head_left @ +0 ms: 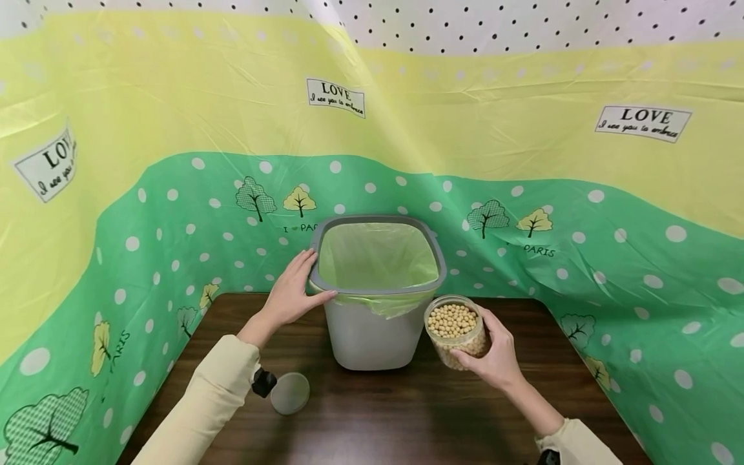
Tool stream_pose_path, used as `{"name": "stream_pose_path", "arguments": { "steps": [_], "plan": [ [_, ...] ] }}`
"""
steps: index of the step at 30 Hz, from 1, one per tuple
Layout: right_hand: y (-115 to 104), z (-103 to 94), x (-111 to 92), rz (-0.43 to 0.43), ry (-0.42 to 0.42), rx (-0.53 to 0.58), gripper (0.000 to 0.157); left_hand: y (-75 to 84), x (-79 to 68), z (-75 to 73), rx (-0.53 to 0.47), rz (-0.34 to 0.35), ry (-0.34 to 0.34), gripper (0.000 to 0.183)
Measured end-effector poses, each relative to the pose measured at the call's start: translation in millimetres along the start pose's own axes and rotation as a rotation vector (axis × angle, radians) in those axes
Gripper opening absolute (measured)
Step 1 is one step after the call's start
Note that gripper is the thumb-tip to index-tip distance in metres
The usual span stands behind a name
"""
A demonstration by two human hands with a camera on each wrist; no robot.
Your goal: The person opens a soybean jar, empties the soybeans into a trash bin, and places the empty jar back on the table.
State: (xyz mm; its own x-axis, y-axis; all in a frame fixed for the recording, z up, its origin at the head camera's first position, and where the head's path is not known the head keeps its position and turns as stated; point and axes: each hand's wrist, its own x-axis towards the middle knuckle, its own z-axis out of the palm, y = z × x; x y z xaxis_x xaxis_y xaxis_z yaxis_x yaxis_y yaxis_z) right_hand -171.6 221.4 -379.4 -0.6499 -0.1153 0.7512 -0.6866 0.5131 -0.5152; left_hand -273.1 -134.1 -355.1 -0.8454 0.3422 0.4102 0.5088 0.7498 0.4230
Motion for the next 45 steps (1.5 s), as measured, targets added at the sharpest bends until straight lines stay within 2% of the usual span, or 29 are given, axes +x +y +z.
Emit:
{"name": "stream_pose_path", "arguments": {
  "steps": [3, 9, 13, 20, 30, 39, 45],
  "plan": [
    [6, -3.9, 6, -0.025, 0.008, -0.026, 0.076, -0.9, 0.1, -0.1, 0.004, -0.011, 0.001, 0.088],
    [34, -11.3, 18, -0.068, 0.03, -0.073, 0.082, -2.9, 1.0, -0.5, -0.003, -0.031, 0.002, 0.091],
    [38, -17.1, 33, -0.089, 0.04, -0.086, 0.083, -4.4, 3.8, -2.4, -0.022, -0.067, -0.016, 0.094],
    [40, -25.1, 61, -0.067, 0.044, -0.154, 0.08, -9.4, 8.1, -5.8, -0.08, -0.104, -0.06, 0.096],
    [49, -29.4, 98, -0.071, -0.047, -0.215, 0.083, -16.2, 14.0, -7.0, -0.123, -0.131, -0.09, 0.096],
    [58, -26.3, 128, -0.112, -0.136, -0.336, 0.085, -15.3, 12.5, -9.0, -0.136, -0.137, -0.094, 0.094],
    [64, -23.9, 141, -0.195, -0.214, -0.395, 0.087, -15.3, 13.2, -8.5, -0.139, -0.141, -0.091, 0.096]
  ]
}}
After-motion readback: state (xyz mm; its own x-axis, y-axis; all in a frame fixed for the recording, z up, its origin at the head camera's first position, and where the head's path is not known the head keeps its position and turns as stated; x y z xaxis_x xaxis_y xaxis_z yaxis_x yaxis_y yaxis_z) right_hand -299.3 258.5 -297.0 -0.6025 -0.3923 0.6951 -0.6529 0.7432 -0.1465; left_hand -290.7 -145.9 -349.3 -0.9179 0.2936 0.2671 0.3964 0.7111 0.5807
